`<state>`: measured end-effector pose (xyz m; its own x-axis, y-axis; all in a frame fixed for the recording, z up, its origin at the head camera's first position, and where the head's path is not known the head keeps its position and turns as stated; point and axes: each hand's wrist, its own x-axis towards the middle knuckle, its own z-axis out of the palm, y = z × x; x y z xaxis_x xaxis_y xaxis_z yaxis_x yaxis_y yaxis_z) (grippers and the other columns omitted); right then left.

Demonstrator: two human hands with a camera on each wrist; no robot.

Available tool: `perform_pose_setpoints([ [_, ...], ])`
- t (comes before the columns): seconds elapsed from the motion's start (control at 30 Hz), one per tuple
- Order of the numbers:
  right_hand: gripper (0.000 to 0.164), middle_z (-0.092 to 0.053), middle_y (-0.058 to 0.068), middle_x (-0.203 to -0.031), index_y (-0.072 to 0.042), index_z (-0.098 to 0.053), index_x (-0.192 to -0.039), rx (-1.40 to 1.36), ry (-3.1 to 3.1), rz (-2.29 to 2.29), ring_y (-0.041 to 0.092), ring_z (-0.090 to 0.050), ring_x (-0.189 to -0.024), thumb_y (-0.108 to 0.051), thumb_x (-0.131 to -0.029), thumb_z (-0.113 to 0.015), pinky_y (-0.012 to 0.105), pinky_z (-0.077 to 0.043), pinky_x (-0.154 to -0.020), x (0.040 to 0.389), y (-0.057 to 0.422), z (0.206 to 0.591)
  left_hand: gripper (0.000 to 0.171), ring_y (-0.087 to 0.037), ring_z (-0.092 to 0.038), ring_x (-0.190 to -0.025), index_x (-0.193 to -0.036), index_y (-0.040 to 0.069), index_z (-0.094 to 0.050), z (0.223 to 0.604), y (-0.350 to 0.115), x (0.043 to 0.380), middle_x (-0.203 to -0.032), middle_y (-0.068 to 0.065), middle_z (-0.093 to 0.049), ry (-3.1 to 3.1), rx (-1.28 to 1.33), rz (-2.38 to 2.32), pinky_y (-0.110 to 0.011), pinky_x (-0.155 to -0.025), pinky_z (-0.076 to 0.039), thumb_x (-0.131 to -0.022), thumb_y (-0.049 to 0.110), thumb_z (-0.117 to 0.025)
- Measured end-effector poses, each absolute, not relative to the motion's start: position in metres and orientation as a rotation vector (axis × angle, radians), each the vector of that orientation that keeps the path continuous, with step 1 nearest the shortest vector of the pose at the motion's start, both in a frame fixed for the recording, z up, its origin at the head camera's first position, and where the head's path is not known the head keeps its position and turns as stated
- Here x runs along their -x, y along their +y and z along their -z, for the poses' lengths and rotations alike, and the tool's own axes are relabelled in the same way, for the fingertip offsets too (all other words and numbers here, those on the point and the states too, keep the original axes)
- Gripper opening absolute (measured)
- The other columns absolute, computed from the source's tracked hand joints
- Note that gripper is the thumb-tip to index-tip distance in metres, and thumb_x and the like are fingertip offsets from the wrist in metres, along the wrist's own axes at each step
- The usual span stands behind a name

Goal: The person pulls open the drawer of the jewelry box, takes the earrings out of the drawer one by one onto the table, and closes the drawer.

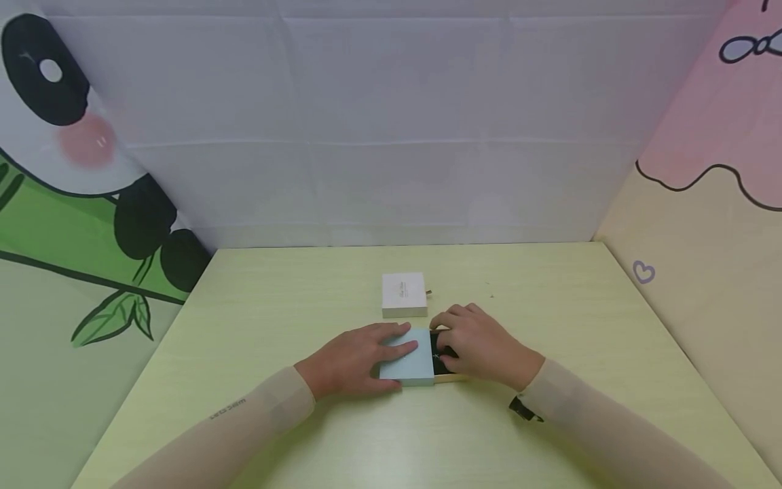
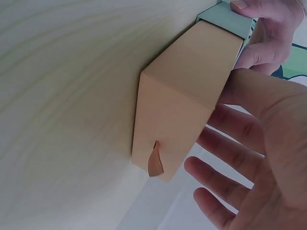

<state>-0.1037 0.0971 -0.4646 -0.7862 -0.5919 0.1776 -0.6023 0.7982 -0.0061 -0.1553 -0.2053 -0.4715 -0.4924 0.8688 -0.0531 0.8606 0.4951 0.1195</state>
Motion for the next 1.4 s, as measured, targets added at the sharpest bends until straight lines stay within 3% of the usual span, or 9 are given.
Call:
perform_pose_setpoints([
  [0.57, 0.010, -0.082, 0.003, -0.146, -0.020, -0.092, -0.098, -0.941, -2.835, -0.070, 0.027, -0.075, -0.131, -0.028, -0.099, -0.098, 0.045, -0.064, -0.103, 0.1057, 0.0915, 0.4674, 0.077, -0.030, -0.055, -0.172, -0.179, 0.034, -0.053, 0.4734, -0.2061, 0.1562, -0.190, -0.004, -0.048, 2.622, -1.533, -0.119, -0.050, -0.132, -0.059, -0.111, 0.058, -0.079],
  [0.87, 0.004, -0.082, 0.002, -0.144, -0.019, -0.093, -0.098, -0.954, -2.808, -0.085, 0.026, -0.076, -0.127, -0.021, -0.098, -0.097, 0.044, -0.063, -0.100, 0.1081, 0.0901, 0.4706, 0.077, -0.030, -0.056, -0.172, -0.179, 0.033, -0.054, 0.4734, -0.2061, 0.1565, -0.190, -0.005, -0.048, 2.622, -1.542, -0.116, -0.050, -0.132, -0.059, -0.111, 0.057, -0.079],
  [1.4, 0.008, -0.083, 0.001, -0.142, -0.020, -0.091, -0.091, -0.978, -2.747, -0.067, 0.025, -0.077, -0.123, -0.018, -0.097, -0.096, 0.042, -0.062, -0.095, 0.1080, 0.0892, 0.4716, 0.077, -0.030, -0.055, -0.173, -0.180, 0.035, -0.052, 0.4745, -0.2048, 0.1569, -0.191, -0.003, -0.046, 2.622, -1.522, -0.120, -0.052, -0.131, -0.059, -0.111, 0.058, -0.078],
])
